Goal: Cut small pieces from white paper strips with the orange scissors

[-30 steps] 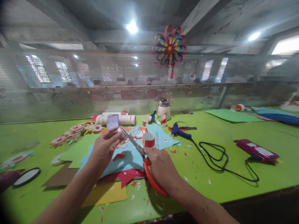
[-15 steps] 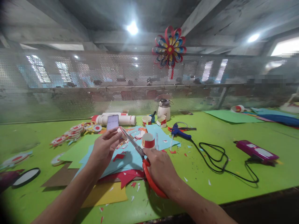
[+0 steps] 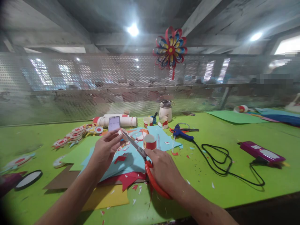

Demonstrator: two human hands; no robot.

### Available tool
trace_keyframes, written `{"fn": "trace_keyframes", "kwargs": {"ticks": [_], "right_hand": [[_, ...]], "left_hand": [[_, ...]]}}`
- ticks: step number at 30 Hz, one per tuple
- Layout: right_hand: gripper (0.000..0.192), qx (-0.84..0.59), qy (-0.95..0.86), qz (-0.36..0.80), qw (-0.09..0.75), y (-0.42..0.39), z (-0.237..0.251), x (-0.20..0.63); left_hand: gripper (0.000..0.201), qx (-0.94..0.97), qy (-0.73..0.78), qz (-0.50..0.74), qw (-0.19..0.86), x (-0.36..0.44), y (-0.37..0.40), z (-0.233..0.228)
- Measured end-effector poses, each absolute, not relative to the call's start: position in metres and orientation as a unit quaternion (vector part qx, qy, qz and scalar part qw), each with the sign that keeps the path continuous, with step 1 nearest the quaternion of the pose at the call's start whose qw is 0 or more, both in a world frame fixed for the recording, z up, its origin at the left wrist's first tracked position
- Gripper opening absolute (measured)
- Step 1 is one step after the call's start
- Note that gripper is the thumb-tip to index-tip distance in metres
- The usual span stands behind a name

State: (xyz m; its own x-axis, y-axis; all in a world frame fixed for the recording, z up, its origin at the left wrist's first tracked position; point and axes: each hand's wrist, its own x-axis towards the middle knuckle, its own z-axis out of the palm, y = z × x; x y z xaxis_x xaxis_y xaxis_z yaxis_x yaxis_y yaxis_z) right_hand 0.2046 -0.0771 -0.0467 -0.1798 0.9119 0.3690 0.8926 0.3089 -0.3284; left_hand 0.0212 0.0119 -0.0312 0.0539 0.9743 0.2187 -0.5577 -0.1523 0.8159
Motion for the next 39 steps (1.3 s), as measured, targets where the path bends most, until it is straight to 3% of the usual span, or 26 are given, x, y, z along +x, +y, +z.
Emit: {"fn": "trace_keyframes", "kwargs": {"ticks": [22, 39], "right_hand": [[0.042, -0.589, -0.764, 0.010, 0.264, -0.0777, -0.0448, 0.2030], [0.040, -0.573, -0.742, 0.029, 0.346, -0.0711, -0.0435, 0.2087]], "left_hand": [[0.032, 0.413, 0.249, 0.640, 0.598, 0.0253, 0.0079, -0.0321], [0.043, 0.432, 0.271, 0.637, 0.578, 0.0246, 0.0067, -0.0336]]}}
